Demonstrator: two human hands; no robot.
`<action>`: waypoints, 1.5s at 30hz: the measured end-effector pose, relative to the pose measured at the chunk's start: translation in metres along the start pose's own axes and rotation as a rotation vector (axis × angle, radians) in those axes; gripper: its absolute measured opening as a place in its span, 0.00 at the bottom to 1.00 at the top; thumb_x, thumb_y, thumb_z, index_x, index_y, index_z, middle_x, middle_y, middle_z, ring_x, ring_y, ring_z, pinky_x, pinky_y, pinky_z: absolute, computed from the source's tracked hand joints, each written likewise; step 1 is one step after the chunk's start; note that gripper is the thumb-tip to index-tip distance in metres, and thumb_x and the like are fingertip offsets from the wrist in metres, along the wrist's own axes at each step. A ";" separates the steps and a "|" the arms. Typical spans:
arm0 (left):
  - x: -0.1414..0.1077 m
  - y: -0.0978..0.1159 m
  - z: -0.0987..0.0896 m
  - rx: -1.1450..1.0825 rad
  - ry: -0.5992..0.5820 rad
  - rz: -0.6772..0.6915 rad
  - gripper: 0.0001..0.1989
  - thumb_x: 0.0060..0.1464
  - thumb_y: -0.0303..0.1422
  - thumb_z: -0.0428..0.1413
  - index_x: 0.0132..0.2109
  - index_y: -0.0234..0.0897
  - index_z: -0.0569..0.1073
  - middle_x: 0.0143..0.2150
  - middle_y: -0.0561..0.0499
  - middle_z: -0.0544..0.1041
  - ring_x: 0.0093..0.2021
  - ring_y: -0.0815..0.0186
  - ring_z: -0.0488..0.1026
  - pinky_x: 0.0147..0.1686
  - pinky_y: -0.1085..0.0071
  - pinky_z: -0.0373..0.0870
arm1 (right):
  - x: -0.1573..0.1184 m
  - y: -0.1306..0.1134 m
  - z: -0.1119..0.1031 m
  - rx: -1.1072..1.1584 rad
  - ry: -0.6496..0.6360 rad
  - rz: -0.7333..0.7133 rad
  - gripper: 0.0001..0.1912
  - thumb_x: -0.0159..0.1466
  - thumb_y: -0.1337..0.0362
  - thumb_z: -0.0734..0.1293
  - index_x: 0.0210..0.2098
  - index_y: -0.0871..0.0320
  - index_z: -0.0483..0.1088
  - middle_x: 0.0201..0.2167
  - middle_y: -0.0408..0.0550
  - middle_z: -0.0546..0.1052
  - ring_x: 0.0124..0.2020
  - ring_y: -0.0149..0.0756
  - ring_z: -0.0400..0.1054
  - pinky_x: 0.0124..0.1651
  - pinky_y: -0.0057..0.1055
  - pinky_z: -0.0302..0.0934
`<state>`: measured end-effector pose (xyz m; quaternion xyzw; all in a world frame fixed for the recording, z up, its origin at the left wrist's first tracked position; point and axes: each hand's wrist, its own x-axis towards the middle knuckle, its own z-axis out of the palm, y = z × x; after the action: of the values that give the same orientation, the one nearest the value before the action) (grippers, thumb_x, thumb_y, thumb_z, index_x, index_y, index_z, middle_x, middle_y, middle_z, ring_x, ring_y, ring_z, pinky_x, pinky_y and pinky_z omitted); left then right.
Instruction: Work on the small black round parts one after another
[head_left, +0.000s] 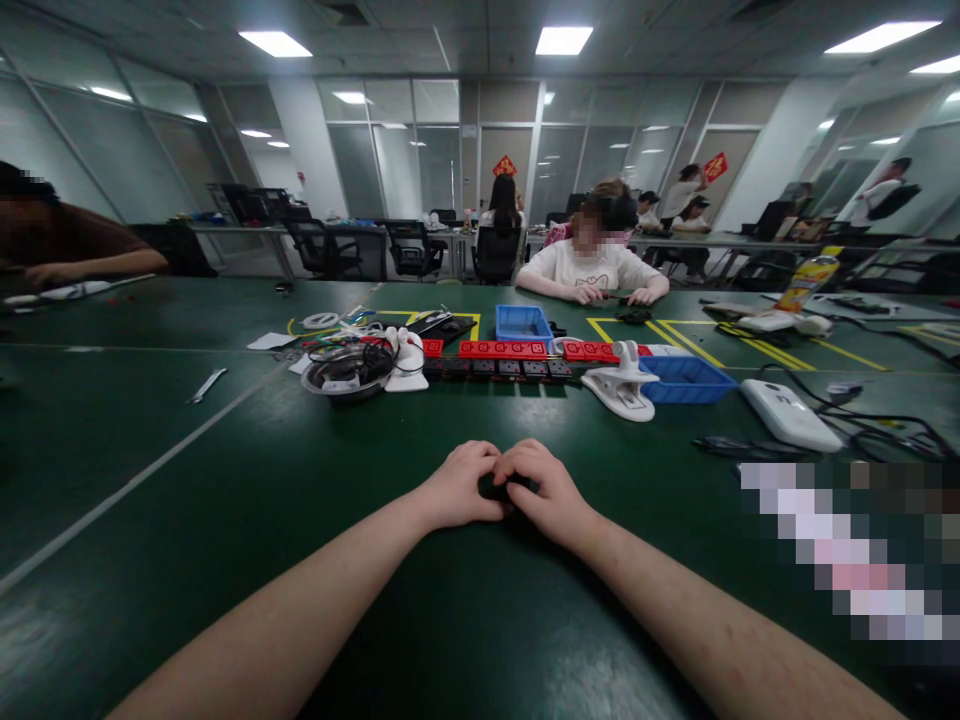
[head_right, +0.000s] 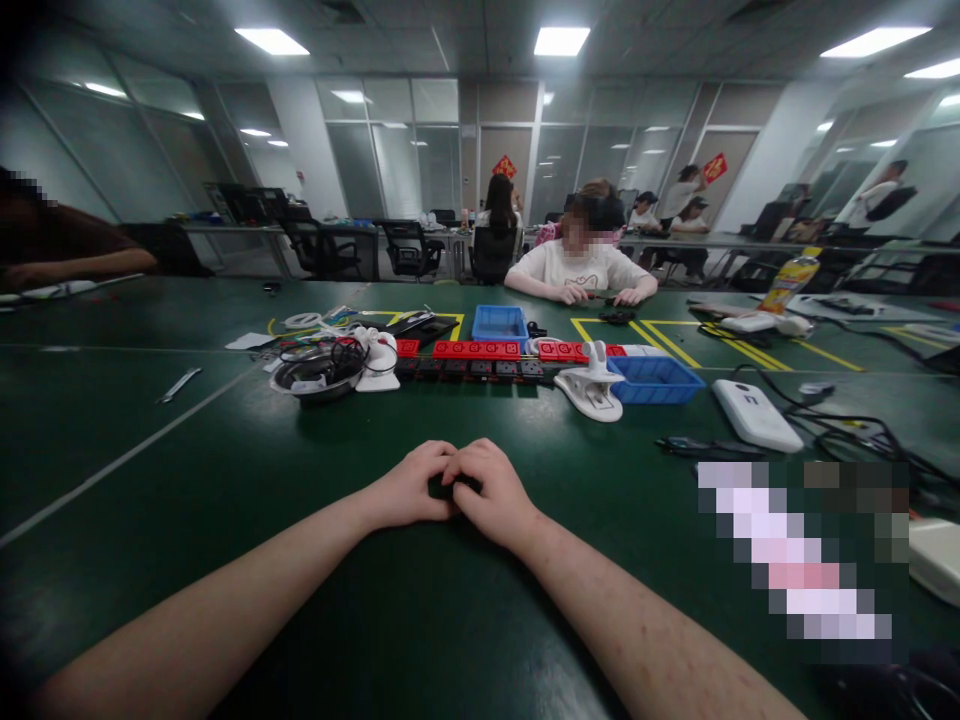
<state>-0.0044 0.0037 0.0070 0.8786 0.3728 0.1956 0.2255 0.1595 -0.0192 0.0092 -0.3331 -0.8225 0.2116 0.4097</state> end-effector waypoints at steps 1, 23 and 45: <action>0.000 0.000 0.000 0.003 -0.004 0.004 0.11 0.39 0.33 0.60 0.34 0.39 0.70 0.42 0.51 0.68 0.45 0.59 0.64 0.47 0.62 0.61 | 0.000 -0.002 0.000 0.016 -0.015 -0.016 0.09 0.51 0.75 0.58 0.24 0.56 0.66 0.28 0.43 0.72 0.35 0.37 0.63 0.42 0.37 0.57; -0.001 0.010 0.019 0.235 0.145 -0.131 0.17 0.40 0.44 0.59 0.33 0.38 0.66 0.34 0.51 0.67 0.41 0.59 0.65 0.52 0.56 0.55 | -0.001 0.009 0.008 -0.262 0.056 0.204 0.12 0.53 0.59 0.67 0.26 0.57 0.60 0.25 0.43 0.66 0.29 0.35 0.59 0.32 0.32 0.54; -0.001 0.002 0.008 0.075 0.085 -0.057 0.28 0.36 0.46 0.61 0.45 0.39 0.65 0.44 0.48 0.65 0.47 0.57 0.62 0.47 0.59 0.61 | -0.003 -0.002 0.001 -0.174 0.103 0.052 0.08 0.58 0.61 0.60 0.34 0.59 0.64 0.32 0.49 0.69 0.36 0.39 0.61 0.40 0.38 0.56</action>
<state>-0.0001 -0.0003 0.0011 0.8663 0.4140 0.2122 0.1818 0.1593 -0.0229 0.0085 -0.3989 -0.8066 0.1325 0.4155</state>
